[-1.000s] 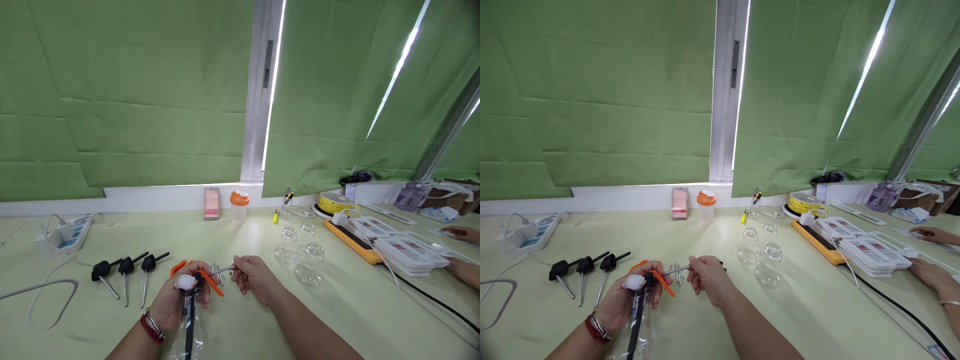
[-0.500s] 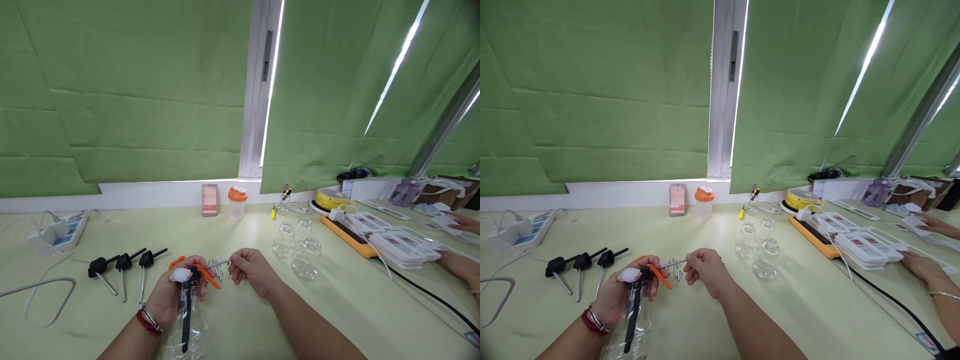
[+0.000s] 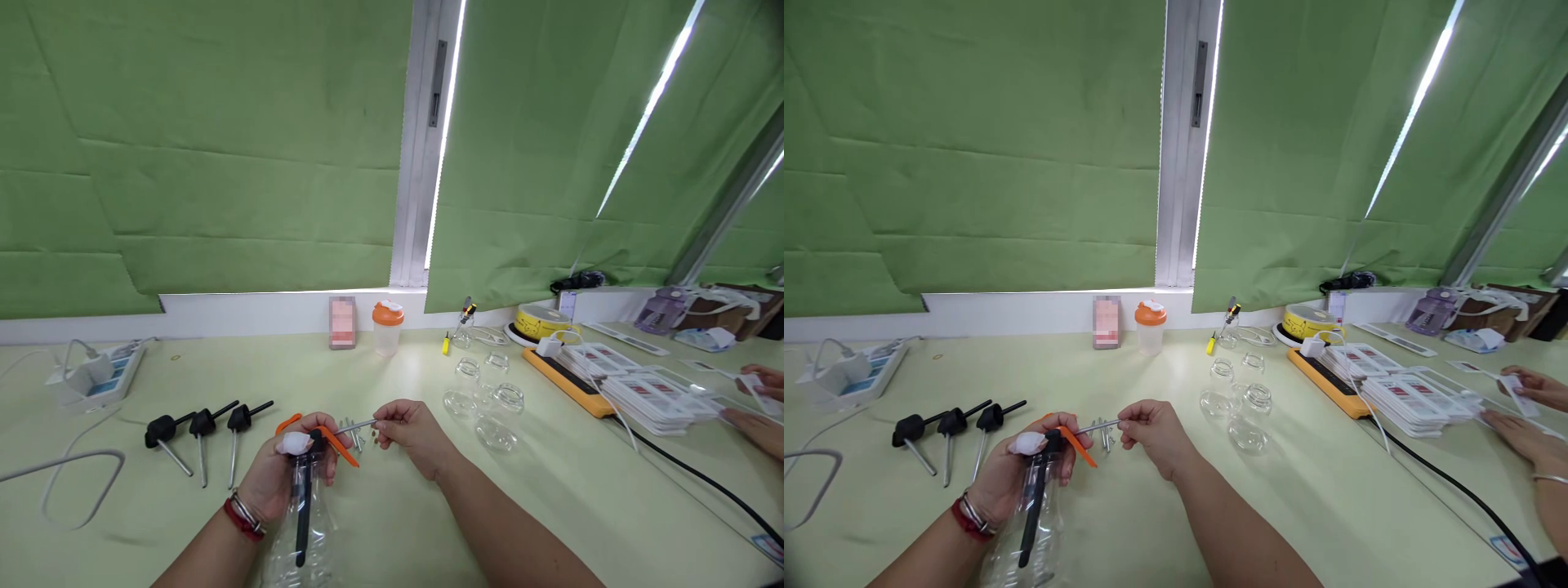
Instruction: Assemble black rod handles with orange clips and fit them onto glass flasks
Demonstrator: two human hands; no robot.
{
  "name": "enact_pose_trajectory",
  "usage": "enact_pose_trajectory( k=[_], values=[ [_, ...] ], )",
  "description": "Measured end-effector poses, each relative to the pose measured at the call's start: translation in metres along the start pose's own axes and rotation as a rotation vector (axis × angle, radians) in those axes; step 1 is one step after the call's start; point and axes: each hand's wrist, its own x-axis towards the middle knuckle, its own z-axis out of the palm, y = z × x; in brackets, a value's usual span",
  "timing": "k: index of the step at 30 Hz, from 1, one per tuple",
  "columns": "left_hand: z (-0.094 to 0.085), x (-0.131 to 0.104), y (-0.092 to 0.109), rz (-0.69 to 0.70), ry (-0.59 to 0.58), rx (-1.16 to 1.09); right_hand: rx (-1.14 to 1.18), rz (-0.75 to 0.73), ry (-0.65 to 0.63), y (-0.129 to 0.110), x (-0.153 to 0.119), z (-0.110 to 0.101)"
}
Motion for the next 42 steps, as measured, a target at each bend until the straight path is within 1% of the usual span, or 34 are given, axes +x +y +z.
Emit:
enact_pose_trajectory(
  k=[2,3,5,8,9,11,14,18,29,32,37,39,40,42],
  values=[
    [0.000,0.000,0.001,0.004,0.006,0.000,-0.067,0.031,0.035,0.001,0.000,-0.002],
    [0.000,0.000,0.001,0.013,0.011,-0.001,-0.148,0.043,0.051,0.002,-0.001,-0.003],
    [-0.001,0.000,0.003,0.045,0.027,-0.006,-0.426,0.013,0.048,0.005,-0.003,-0.005],
    [-0.001,0.000,0.006,0.102,0.061,-0.019,-0.955,-0.118,-0.065,0.010,-0.007,-0.004],
    [-0.001,-0.001,0.006,0.115,0.074,-0.024,-1.068,-0.146,-0.092,0.012,-0.008,-0.003],
    [-0.002,-0.001,0.007,0.128,0.093,-0.032,-1.170,-0.158,-0.102,0.016,-0.009,0.002],
    [-0.005,-0.001,0.006,0.126,0.100,-0.040,-1.200,-0.164,-0.070,0.021,-0.006,0.006],
    [-0.009,0.000,0.005,0.130,0.103,-0.038,-1.229,-0.163,-0.045,0.025,0.000,0.007],
    [-0.003,0.000,0.008,0.144,0.150,-0.009,-1.208,-0.152,-0.044,0.031,0.005,0.003],
    [-0.003,0.000,0.008,0.139,0.157,-0.015,-1.190,-0.145,-0.022,0.027,0.004,0.004],
    [-0.001,0.000,0.011,0.141,0.181,-0.050,-1.130,-0.132,0.041,0.009,-0.002,0.003],
    [0.001,-0.001,0.012,0.156,0.230,-0.081,-1.014,-0.108,0.036,0.005,-0.007,0.003],
    [0.003,-0.001,0.012,0.177,0.270,-0.103,-0.899,-0.074,0.004,0.004,-0.010,0.005],
    [0.007,0.000,0.012,0.256,0.355,-0.156,-0.558,0.052,-0.124,0.005,-0.016,0.012]
  ],
)
